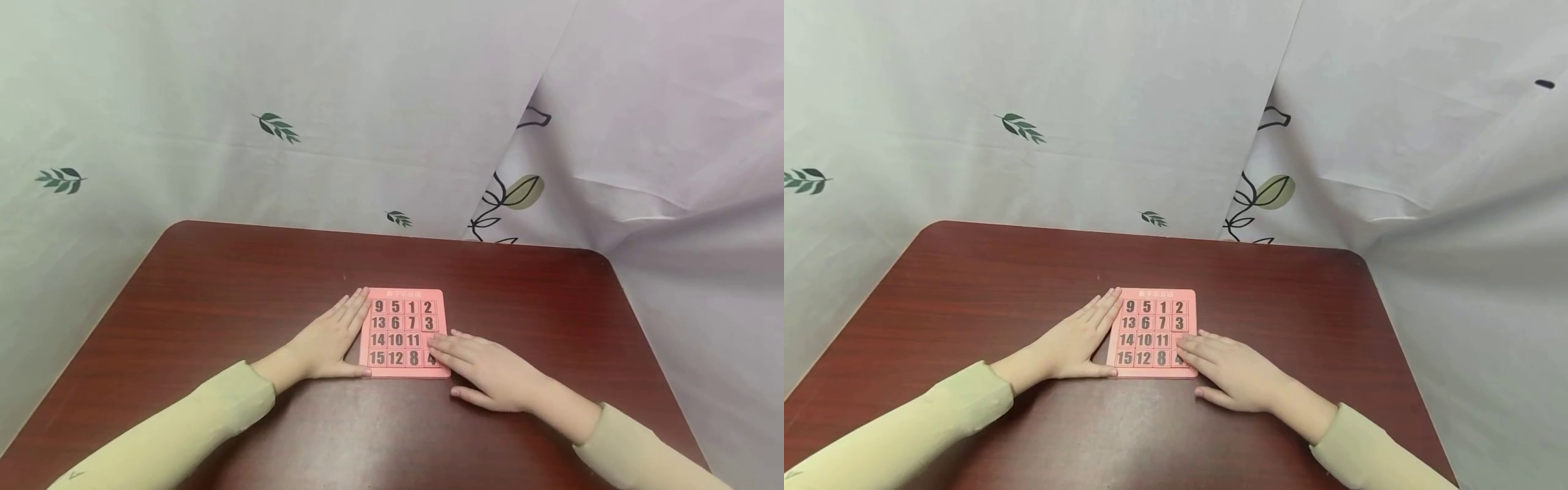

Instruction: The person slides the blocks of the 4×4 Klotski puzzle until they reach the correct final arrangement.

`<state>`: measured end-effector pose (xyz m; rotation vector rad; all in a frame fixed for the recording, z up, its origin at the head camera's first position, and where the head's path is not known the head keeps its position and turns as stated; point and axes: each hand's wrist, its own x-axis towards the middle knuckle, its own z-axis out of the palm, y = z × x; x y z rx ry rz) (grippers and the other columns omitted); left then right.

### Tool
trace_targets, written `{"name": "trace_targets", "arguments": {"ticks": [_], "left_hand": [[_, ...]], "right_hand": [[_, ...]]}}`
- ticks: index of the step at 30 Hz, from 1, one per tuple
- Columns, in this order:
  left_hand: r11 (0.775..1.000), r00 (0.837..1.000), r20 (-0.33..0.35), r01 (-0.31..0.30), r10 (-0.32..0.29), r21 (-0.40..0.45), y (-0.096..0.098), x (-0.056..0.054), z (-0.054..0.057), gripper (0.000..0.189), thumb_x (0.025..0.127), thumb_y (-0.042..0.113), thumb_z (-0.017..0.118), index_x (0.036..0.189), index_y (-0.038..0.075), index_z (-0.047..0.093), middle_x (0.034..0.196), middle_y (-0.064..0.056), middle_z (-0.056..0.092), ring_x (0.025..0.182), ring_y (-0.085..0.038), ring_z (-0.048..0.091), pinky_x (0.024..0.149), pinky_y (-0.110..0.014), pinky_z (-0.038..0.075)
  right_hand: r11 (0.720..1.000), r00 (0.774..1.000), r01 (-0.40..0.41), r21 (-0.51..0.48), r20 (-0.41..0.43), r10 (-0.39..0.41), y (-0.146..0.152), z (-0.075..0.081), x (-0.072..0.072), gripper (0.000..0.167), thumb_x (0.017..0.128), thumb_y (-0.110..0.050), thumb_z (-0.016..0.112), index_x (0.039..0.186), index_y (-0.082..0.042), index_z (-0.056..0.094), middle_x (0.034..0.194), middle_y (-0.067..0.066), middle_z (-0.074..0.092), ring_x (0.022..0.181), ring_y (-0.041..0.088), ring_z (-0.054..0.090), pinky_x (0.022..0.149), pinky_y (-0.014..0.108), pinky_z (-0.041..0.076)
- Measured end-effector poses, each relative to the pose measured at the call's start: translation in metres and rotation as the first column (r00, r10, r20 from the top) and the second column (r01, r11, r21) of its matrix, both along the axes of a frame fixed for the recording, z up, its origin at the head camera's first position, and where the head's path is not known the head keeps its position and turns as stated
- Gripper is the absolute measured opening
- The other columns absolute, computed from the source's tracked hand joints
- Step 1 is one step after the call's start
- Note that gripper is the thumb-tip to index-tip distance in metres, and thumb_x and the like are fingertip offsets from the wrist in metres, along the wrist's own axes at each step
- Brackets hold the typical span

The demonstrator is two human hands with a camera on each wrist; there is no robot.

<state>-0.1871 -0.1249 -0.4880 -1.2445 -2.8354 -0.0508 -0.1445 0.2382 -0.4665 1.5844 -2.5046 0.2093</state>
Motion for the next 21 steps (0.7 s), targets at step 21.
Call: {"name": "trace_targets", "arguments": {"ticks": [21], "left_hand": [[1.000, 1.000, 0.004, 0.001, -0.001, -0.006, -0.001, -0.001, 0.000, 0.127, 0.086, 0.082, 0.061, 0.164, -0.011, 0.022, 0.174, -0.032, 0.015, 0.164, -0.042, 0.019, 0.135, -0.049, 0.023]], "right_hand": [[0.997, 0.999, 0.050, 0.066, -0.013, -0.049, -0.003, -0.004, -0.002, 0.066, 0.102, -0.042, 0.068, 0.155, -0.006, 0.054, 0.162, 0.009, 0.054, 0.150, 0.026, 0.052, 0.120, 0.050, 0.048]]}}
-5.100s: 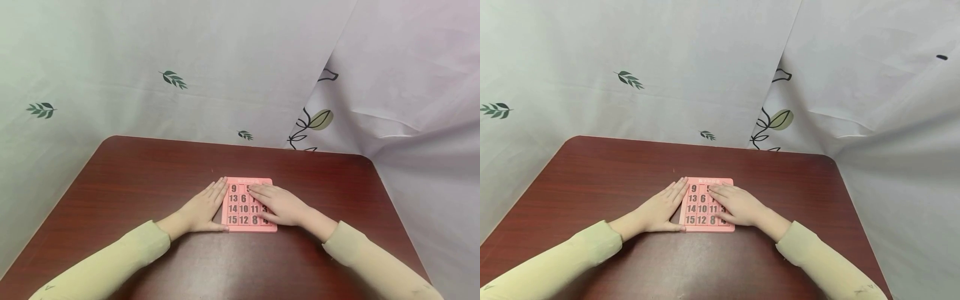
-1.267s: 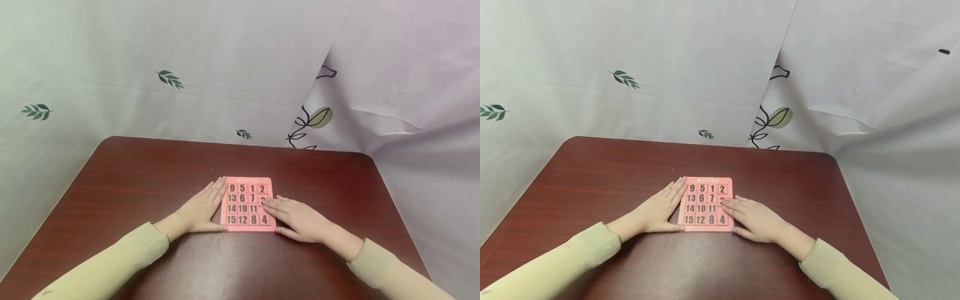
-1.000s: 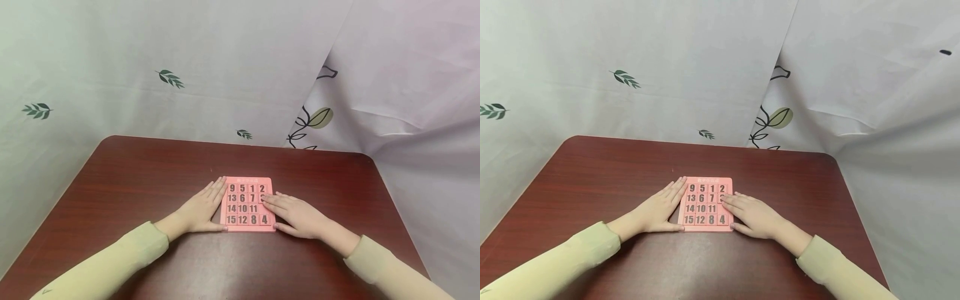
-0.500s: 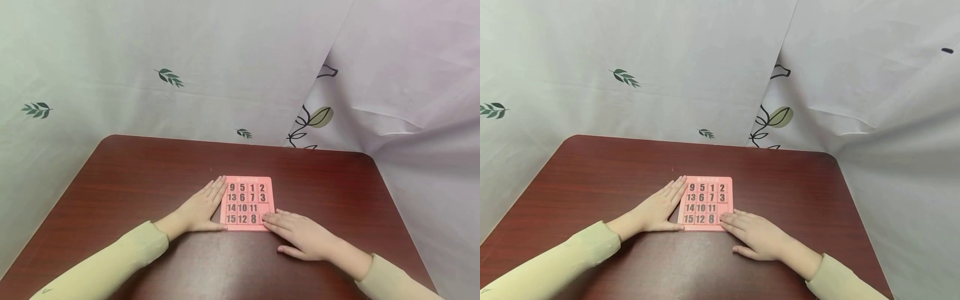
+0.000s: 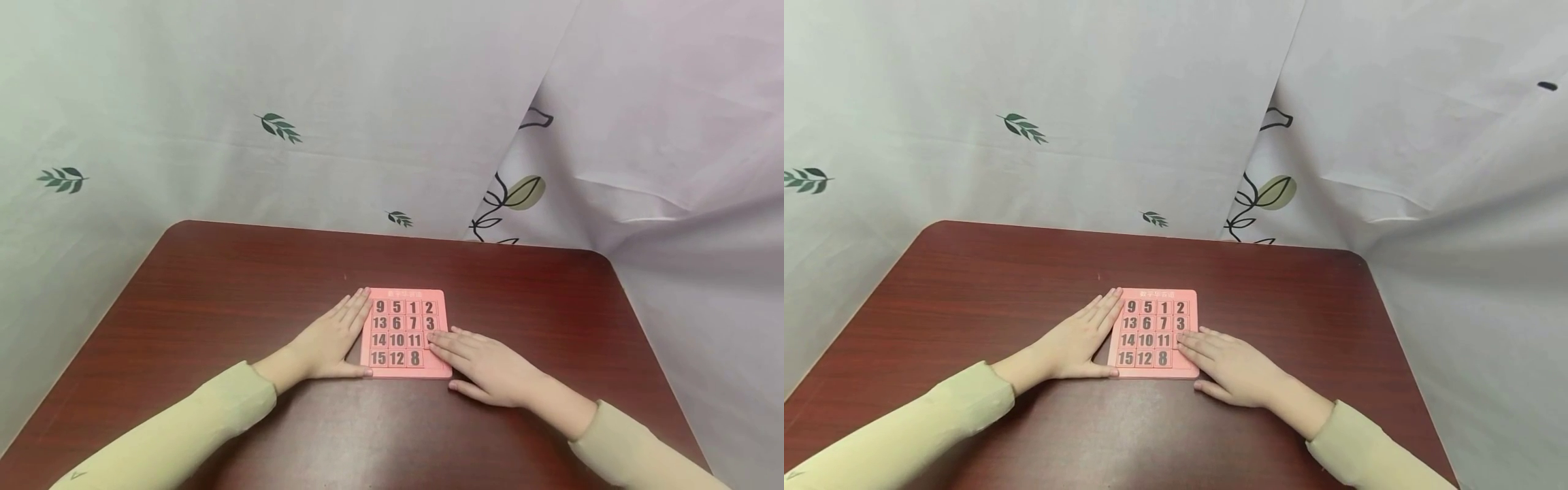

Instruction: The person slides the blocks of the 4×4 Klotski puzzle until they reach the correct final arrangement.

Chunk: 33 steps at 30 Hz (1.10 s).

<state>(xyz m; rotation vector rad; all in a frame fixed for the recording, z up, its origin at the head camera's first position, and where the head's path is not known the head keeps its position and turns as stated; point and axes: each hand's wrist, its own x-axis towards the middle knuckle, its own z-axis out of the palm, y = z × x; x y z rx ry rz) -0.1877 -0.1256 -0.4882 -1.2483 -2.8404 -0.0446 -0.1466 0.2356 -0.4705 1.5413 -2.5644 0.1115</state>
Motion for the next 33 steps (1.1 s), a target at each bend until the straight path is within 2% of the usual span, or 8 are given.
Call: {"name": "trace_targets", "arguments": {"ticks": [7, 12, 17, 23, 33], "left_hand": [[1.000, 1.000, 0.003, -0.003, 0.003, 0.009, 0.000, 0.001, 0.001, 0.127, 0.086, 0.082, 0.061, 0.164, -0.012, 0.023, 0.174, -0.032, 0.017, 0.164, -0.042, 0.020, 0.135, -0.049, 0.024], [1.000, 1.000, -0.002, -0.001, 0.001, 0.007, 0.000, 0.001, 0.000, 0.128, 0.085, 0.082, 0.062, 0.164, -0.011, 0.022, 0.174, -0.032, 0.016, 0.164, -0.042, 0.019, 0.135, -0.049, 0.023], [1.000, 1.000, -0.016, 0.006, -0.005, 0.009, 0.000, 0.000, -0.001, 0.128, 0.086, 0.082, 0.062, 0.164, -0.012, 0.023, 0.174, -0.033, 0.017, 0.164, -0.042, 0.020, 0.135, -0.049, 0.024], [1.000, 1.000, -0.017, 0.008, -0.008, 0.009, 0.000, 0.000, 0.001, 0.127, 0.086, 0.082, 0.061, 0.163, -0.012, 0.023, 0.173, -0.033, 0.017, 0.164, -0.042, 0.020, 0.135, -0.049, 0.024], [1.000, 1.000, -0.008, 0.007, -0.007, 0.011, 0.000, 0.001, 0.003, 0.127, 0.086, 0.081, 0.062, 0.163, -0.012, 0.023, 0.173, -0.033, 0.017, 0.164, -0.042, 0.020, 0.135, -0.049, 0.025]], "right_hand": [[1.000, 1.000, -0.005, -0.020, 0.024, 0.005, -0.007, 0.004, 0.003, 0.067, 0.101, -0.041, 0.069, 0.156, -0.006, 0.053, 0.164, 0.009, 0.052, 0.151, 0.026, 0.052, 0.121, 0.050, 0.047], [0.997, 0.998, -0.066, -0.037, 0.020, 0.066, -0.018, 0.007, 0.008, 0.066, 0.100, -0.040, 0.070, 0.154, -0.006, 0.054, 0.162, 0.009, 0.053, 0.150, 0.024, 0.052, 0.121, 0.047, 0.047], [0.995, 0.995, -0.102, -0.001, 0.006, 0.102, -0.025, 0.008, 0.013, 0.064, 0.102, -0.040, 0.068, 0.154, -0.006, 0.054, 0.162, 0.009, 0.054, 0.150, 0.024, 0.053, 0.121, 0.045, 0.048], [0.997, 0.998, -0.068, 0.020, 0.003, 0.068, -0.017, 0.006, 0.016, 0.062, 0.102, -0.040, 0.068, 0.153, -0.007, 0.056, 0.161, 0.007, 0.056, 0.149, 0.024, 0.054, 0.120, 0.044, 0.049], [0.997, 0.999, -0.049, -0.054, -0.020, 0.048, 0.003, 0.002, 0.020, 0.064, 0.099, -0.039, 0.073, 0.152, -0.007, 0.057, 0.158, 0.006, 0.058, 0.148, 0.021, 0.055, 0.115, 0.049, 0.050]]}}
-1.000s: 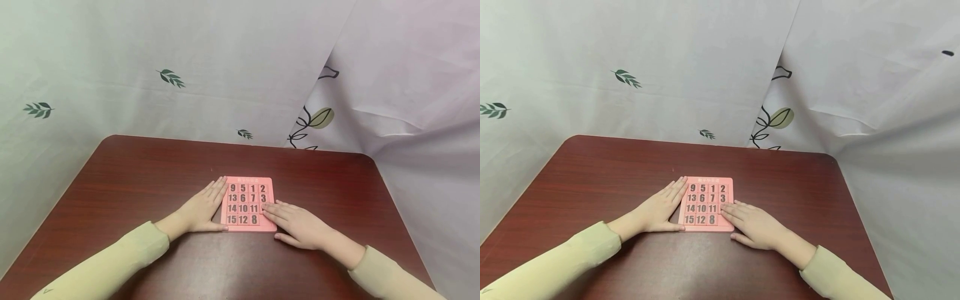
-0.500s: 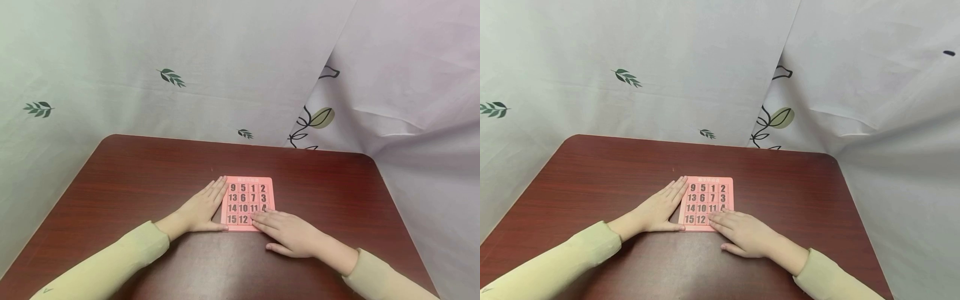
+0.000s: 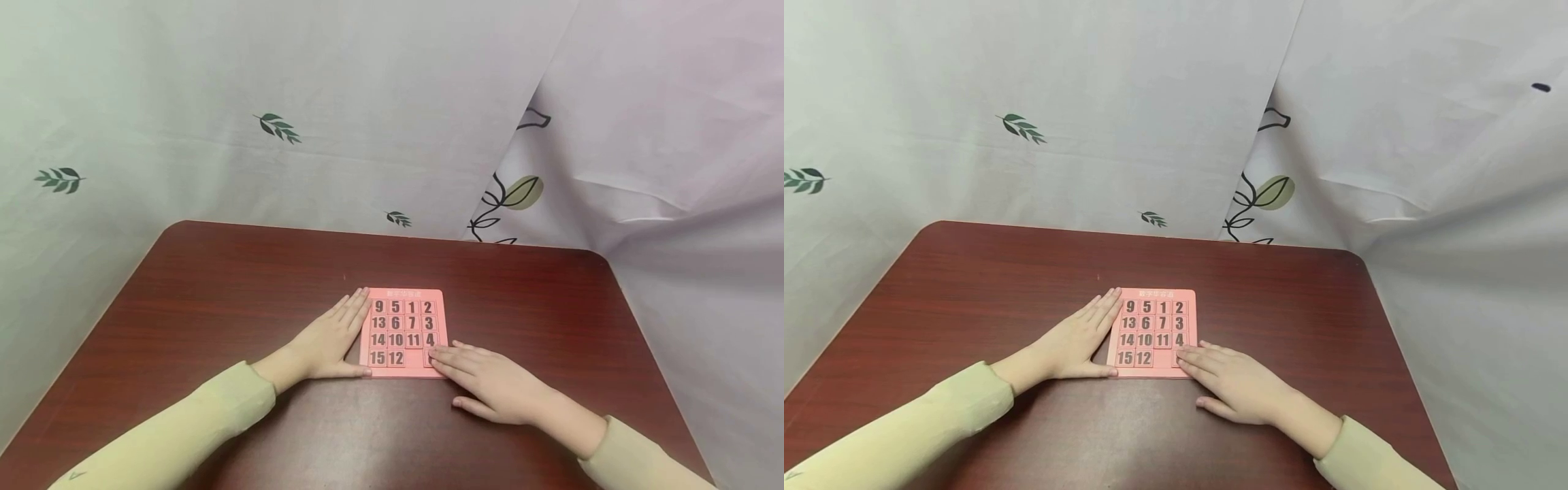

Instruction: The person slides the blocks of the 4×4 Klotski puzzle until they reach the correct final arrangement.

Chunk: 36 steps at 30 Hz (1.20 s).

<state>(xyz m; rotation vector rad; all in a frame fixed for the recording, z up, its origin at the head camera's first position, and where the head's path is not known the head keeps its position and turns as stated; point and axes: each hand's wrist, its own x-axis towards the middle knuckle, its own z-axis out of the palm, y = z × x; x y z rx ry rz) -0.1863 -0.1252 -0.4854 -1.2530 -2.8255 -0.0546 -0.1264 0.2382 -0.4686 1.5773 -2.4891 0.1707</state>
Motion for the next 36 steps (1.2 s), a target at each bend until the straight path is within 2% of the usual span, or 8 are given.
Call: {"name": "trace_targets", "arguments": {"ticks": [6, 16, 21, 26, 36], "left_hand": [[1.000, 1.000, -0.001, 0.000, 0.000, -0.003, 0.000, 0.000, 0.000, 0.127, 0.087, 0.081, 0.061, 0.163, -0.012, 0.023, 0.174, -0.032, 0.017, 0.164, -0.042, 0.020, 0.135, -0.049, 0.025], [1.000, 1.000, -0.007, 0.004, -0.004, 0.003, -0.002, 0.000, -0.001, 0.125, 0.088, 0.080, 0.061, 0.163, -0.012, 0.025, 0.173, -0.033, 0.017, 0.164, -0.042, 0.021, 0.135, -0.049, 0.025], [1.000, 1.000, 0.002, 0.006, -0.006, 0.001, -0.002, -0.001, -0.002, 0.124, 0.088, 0.080, 0.060, 0.163, -0.012, 0.023, 0.174, -0.032, 0.016, 0.164, -0.041, 0.020, 0.135, -0.049, 0.024], [1.000, 1.000, -0.003, 0.005, -0.005, -0.011, -0.001, -0.002, -0.003, 0.125, 0.088, 0.081, 0.058, 0.164, -0.011, 0.022, 0.174, -0.032, 0.015, 0.165, -0.041, 0.019, 0.135, -0.048, 0.024], [1.000, 1.000, 0.007, -0.001, 0.001, -0.007, -0.001, 0.000, -0.002, 0.125, 0.088, 0.080, 0.060, 0.164, -0.012, 0.023, 0.174, -0.032, 0.016, 0.164, -0.041, 0.020, 0.135, -0.049, 0.025]], "right_hand": [[1.000, 1.000, -0.021, 0.004, -0.002, 0.021, -0.010, 0.003, 0.000, 0.067, 0.098, -0.039, 0.073, 0.153, -0.006, 0.055, 0.160, 0.009, 0.056, 0.148, 0.024, 0.055, 0.119, 0.046, 0.049], [0.992, 0.994, -0.109, 0.067, 0.016, 0.108, -0.049, 0.006, -0.006, 0.066, 0.102, -0.042, 0.066, 0.156, -0.006, 0.051, 0.162, 0.008, 0.053, 0.152, 0.024, 0.050, 0.123, 0.041, 0.046], [0.987, 0.994, -0.106, 0.120, 0.034, 0.102, -0.058, 0.006, -0.007, 0.067, 0.104, -0.046, 0.062, 0.158, -0.009, 0.049, 0.164, 0.007, 0.051, 0.153, 0.023, 0.048, 0.125, 0.039, 0.044], [0.986, 0.996, -0.089, 0.138, 0.040, 0.084, -0.052, 0.007, -0.006, 0.067, 0.104, -0.046, 0.063, 0.157, -0.008, 0.051, 0.163, 0.007, 0.052, 0.153, 0.023, 0.049, 0.125, 0.039, 0.044], [0.996, 0.998, -0.062, 0.071, 0.013, 0.062, -0.028, 0.005, -0.002, 0.065, 0.099, -0.040, 0.071, 0.153, -0.006, 0.056, 0.158, 0.007, 0.058, 0.148, 0.025, 0.054, 0.120, 0.043, 0.049]]}}
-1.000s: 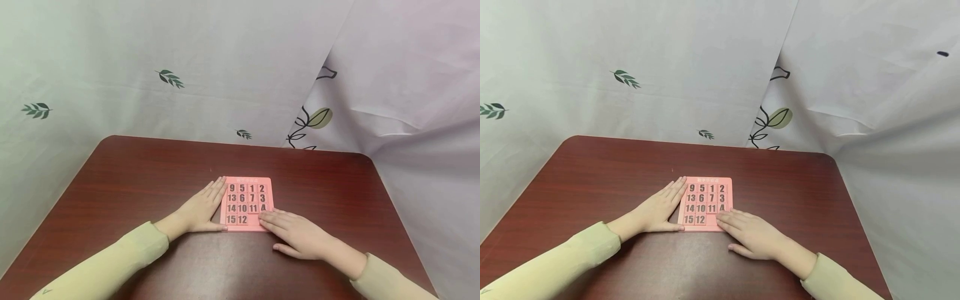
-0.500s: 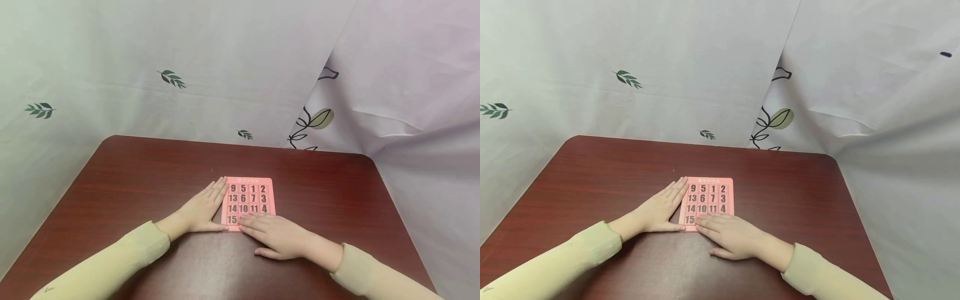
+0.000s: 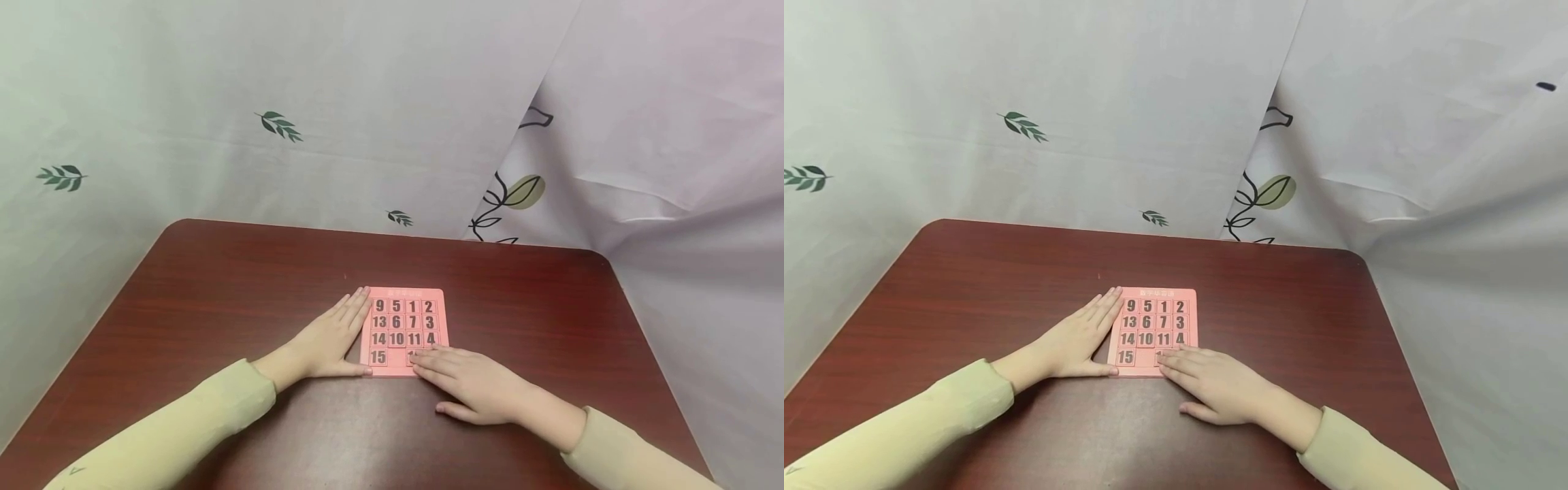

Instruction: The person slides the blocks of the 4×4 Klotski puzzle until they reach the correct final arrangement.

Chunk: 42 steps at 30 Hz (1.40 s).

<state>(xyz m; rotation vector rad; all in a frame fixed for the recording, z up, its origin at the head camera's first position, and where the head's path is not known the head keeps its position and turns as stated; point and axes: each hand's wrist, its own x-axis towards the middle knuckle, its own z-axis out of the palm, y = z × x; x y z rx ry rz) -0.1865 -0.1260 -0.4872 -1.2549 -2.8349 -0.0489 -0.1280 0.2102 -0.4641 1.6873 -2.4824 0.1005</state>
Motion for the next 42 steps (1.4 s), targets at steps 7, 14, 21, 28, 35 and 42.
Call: {"name": "trace_targets", "arguments": {"ticks": [7, 14, 21, 28, 35, 42], "left_hand": [[1.000, 1.000, 0.005, -0.003, 0.003, 0.006, -0.001, 0.001, 0.001, 0.125, 0.088, 0.080, 0.060, 0.163, -0.012, 0.023, 0.174, -0.032, 0.016, 0.164, -0.041, 0.020, 0.135, -0.049, 0.025], [1.000, 1.000, -0.003, 0.003, -0.003, -0.001, -0.001, 0.001, 0.001, 0.124, 0.089, 0.080, 0.059, 0.163, -0.012, 0.023, 0.174, -0.032, 0.016, 0.164, -0.041, 0.021, 0.134, -0.049, 0.026], [1.000, 1.000, -0.001, 0.009, -0.009, 0.001, 0.001, 0.001, 0.003, 0.124, 0.089, 0.080, 0.059, 0.163, -0.012, 0.024, 0.173, -0.033, 0.017, 0.164, -0.042, 0.021, 0.134, -0.049, 0.026], [1.000, 1.000, 0.007, 0.000, 0.000, 0.002, 0.000, 0.000, 0.000, 0.125, 0.088, 0.080, 0.059, 0.164, -0.012, 0.023, 0.174, -0.032, 0.016, 0.165, -0.041, 0.019, 0.135, -0.048, 0.024], [1.000, 1.000, 0.008, -0.004, 0.004, 0.006, -0.001, 0.000, -0.001, 0.125, 0.088, 0.081, 0.060, 0.164, -0.011, 0.023, 0.174, -0.031, 0.016, 0.165, -0.041, 0.020, 0.135, -0.048, 0.024], [1.000, 1.000, 0.016, -0.002, 0.002, 0.000, -0.001, 0.000, -0.001, 0.124, 0.089, 0.081, 0.058, 0.164, -0.011, 0.022, 0.174, -0.031, 0.015, 0.165, -0.041, 0.019, 0.135, -0.049, 0.024]], "right_hand": [[0.999, 0.999, -0.044, -0.018, 0.003, 0.044, -0.011, 0.001, -0.003, 0.068, 0.100, -0.041, 0.070, 0.155, -0.005, 0.052, 0.160, 0.009, 0.055, 0.150, 0.025, 0.052, 0.122, 0.042, 0.047], [0.994, 0.994, -0.110, 0.015, -0.020, 0.110, -0.038, 0.000, -0.011, 0.069, 0.100, -0.041, 0.068, 0.156, -0.005, 0.051, 0.162, 0.009, 0.053, 0.152, 0.024, 0.050, 0.125, 0.038, 0.044], [0.993, 0.994, -0.107, 0.051, -0.029, 0.109, -0.044, 0.000, -0.013, 0.067, 0.100, -0.039, 0.068, 0.156, -0.006, 0.051, 0.162, 0.008, 0.053, 0.152, 0.023, 0.050, 0.125, 0.036, 0.043], [0.997, 0.999, -0.054, 0.049, 0.000, 0.054, -0.024, 0.001, -0.007, 0.067, 0.100, -0.038, 0.070, 0.156, -0.007, 0.052, 0.162, 0.007, 0.054, 0.151, 0.023, 0.051, 0.124, 0.039, 0.045], [0.998, 0.999, -0.043, 0.038, -0.010, 0.044, -0.019, 0.001, -0.007, 0.066, 0.099, -0.039, 0.070, 0.155, -0.007, 0.053, 0.159, 0.007, 0.056, 0.149, 0.024, 0.053, 0.122, 0.041, 0.047], [0.999, 0.999, -0.022, 0.029, 0.028, 0.022, -0.030, 0.008, -0.021, 0.066, 0.100, -0.037, 0.070, 0.155, -0.006, 0.052, 0.160, 0.007, 0.056, 0.150, 0.023, 0.053, 0.124, 0.041, 0.045]]}}
